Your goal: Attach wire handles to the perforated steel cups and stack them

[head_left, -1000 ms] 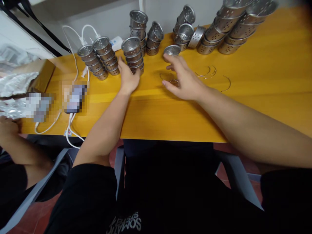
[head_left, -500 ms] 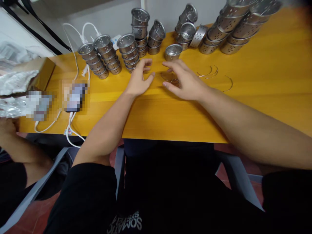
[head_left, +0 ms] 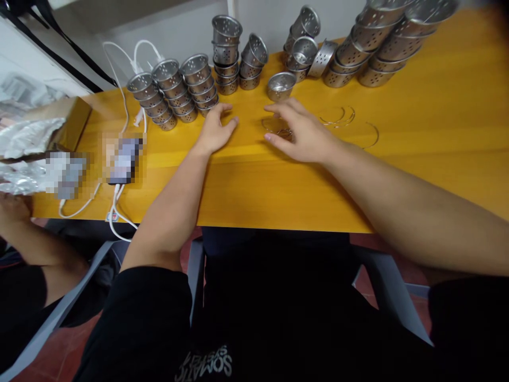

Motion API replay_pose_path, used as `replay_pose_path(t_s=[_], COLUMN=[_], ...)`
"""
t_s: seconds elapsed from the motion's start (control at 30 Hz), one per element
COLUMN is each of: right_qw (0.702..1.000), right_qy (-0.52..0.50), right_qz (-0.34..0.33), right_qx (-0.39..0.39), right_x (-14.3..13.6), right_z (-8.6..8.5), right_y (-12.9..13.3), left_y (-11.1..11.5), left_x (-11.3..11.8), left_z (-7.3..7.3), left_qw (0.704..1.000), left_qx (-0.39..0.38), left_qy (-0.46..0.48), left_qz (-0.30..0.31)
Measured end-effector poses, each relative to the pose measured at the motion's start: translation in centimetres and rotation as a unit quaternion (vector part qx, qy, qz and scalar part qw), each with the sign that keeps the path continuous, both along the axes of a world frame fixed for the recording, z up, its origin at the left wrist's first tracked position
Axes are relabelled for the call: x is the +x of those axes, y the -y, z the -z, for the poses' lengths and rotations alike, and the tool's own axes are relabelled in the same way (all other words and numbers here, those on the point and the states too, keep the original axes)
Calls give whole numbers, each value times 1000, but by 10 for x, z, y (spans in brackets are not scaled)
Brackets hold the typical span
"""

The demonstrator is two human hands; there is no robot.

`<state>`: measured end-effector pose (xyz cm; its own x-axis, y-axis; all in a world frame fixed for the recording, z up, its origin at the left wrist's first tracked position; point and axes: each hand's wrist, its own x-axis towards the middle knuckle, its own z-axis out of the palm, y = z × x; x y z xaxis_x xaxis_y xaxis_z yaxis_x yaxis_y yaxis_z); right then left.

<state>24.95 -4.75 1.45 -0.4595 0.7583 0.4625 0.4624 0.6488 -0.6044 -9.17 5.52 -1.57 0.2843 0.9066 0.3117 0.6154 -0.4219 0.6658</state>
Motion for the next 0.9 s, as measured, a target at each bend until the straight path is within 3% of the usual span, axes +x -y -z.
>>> replay_pose_path(t_s=[0.33, 0.53, 0.7, 0.9], right_qw=[998, 996, 994, 995], right_qy=[0, -13, -26, -21], right_qz=[42, 75, 90, 86], right_qx=[41, 36, 53, -34], right_x=[23, 36, 42, 42], right_z=[36, 32, 31, 39], right_y=[-34, -51, -82, -103], left_y=[22, 28, 36, 39], left_x=[11, 18, 24, 28], left_z=[-16, -19, -23, -24], left_qw=[1000, 1000, 999, 998], left_qx=[0, -9, -20, -21], left_qy=[7, -2, -21, -36], left_qz=[-9, 7, 14, 38])
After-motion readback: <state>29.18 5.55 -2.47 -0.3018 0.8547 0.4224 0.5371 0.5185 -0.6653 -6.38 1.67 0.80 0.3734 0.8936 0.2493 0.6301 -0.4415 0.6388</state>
